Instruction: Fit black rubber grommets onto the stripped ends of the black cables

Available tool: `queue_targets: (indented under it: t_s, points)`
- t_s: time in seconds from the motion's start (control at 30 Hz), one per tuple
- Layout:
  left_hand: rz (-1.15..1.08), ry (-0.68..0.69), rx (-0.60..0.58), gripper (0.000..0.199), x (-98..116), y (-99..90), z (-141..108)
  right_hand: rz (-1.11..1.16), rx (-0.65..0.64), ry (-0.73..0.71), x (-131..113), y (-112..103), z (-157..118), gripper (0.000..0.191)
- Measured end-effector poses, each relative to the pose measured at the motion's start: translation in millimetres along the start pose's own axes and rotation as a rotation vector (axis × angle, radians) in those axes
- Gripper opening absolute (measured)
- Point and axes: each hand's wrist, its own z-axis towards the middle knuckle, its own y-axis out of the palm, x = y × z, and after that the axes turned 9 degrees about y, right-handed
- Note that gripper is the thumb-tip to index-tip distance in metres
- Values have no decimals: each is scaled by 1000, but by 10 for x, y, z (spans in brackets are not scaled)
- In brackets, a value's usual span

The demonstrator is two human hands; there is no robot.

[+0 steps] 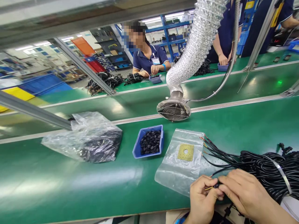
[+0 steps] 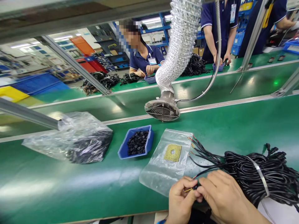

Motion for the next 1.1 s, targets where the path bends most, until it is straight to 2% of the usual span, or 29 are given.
queue_targets:
  t_s: [0.07,0.17,0.3,0.37,0.47,0.57,0.63,0.7,0.77,0.83,1.1]
  points:
    - [-42,-22,13,12,-8,1,-10,12,18,-15,1,-27,4,19]
    - [20,1,-72,17,12,-16,7,75,-19,-32,-11,-46,9,20]
    - [161,131,-132,24,58,-43,51,82,-33,-22,-39,-37,12,20]
    - [257,185,-136,20,82,-37,69,80,-25,-15,-50,-41,20,21]
    - [393,161,-132,2,121,5,89,56,-46,-17,-55,-74,40,23]
    - [440,79,-124,10,136,46,108,-6,-49,-16,-34,-111,59,26]
    - [372,-37,-97,20,131,58,115,-19,-38,10,-11,-129,67,27]
    - [227,-186,-44,40,125,62,111,4,-46,54,8,-148,68,24]
    - [97,-276,16,57,122,62,100,34,-62,85,19,-169,66,22]
    - [27,-291,58,62,118,60,86,55,-69,100,25,-187,66,21]
    - [-85,-199,63,47,91,52,60,13,-94,91,17,-203,59,19]
